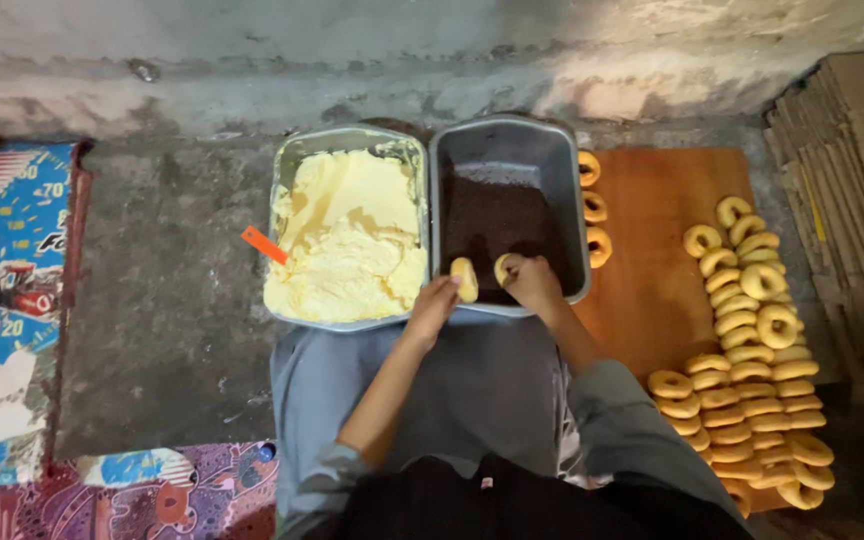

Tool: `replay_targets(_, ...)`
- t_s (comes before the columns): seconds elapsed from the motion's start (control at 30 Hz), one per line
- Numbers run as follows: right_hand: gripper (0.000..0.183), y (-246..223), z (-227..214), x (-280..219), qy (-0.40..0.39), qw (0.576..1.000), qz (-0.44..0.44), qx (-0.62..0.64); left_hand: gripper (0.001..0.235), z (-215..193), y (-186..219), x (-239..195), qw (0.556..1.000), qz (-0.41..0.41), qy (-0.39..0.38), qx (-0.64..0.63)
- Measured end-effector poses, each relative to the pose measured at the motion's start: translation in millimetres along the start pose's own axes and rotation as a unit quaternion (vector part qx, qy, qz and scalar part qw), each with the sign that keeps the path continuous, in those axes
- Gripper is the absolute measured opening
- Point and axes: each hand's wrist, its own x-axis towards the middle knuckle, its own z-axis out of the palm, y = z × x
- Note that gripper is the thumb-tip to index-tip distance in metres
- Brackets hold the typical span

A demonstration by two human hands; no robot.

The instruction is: The person fills ring-shaped pastries with a yellow cream and then dips them into a dark granular topping. They handle the pastries one at a time, placing the finished items on a wooden board.

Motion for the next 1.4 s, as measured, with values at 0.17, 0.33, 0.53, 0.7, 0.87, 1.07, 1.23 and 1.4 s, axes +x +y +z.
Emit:
replay_targets(0.17, 0.029, 43.7, -10.6, -8.1, 0.068, 0.838, 0.257, 0.476, 0.021, 37.2, 2.5, 50.3, 0.825, 0.347, 0.051, 0.443)
replay_targets(0.33, 0.040, 55.6, -24.3, -21.1, 0.050, 0.664, 0.310, 0.678, 0.024, 49.2, -8.0, 83.8, 0.761, 0.267, -0.036, 0.590)
replay_targets(0.53, 0.034, 1.4, -36.3, -35.5, 0.169, 0.914, -0.030, 0.367, 0.033, 59.4, -25.3, 68.1, 0.953, -0.037, -0.018, -0.299)
replay_targets(0.7, 0.036, -59.2, -55.4, -45.4, 0.222, 0.942, -0.251, 0.020, 0.034, 67.4, -19.1, 52.5, 0.931, -0.051, -0.055, -0.358)
replay_targets(0.87, 0.043, -48.6, -65.2, -34.4, 0.138, 0.843, 0.138, 0.502, 0.035, 74.0, 9.4, 43.5, 0.948, -0.075, -0.070, -0.301)
replay_targets(1.07, 0.035, 54.7, -50.4, -56.4, 0.140, 0.600, 0.222, 0.756, 0.041, 76.2, 38.0, 27.1, 0.993, -0.077, -0.060, -0.066)
replay_targets(1.23, 0.027, 142.9, -36.7, -86.4, 0.280, 0.587, 0.236, 0.722, 0.044, 42.8, 30.3, 12.2, 0.996, -0.065, 0.054, -0.043)
replay_targets(1.4, 0.026, 174.2, -3.5, -73.4, 0.223, 0.649, 0.316, 0.655, 0.040, 20.1, 2.1, 1.2, 0.990, -0.025, 0.088, -0.109)
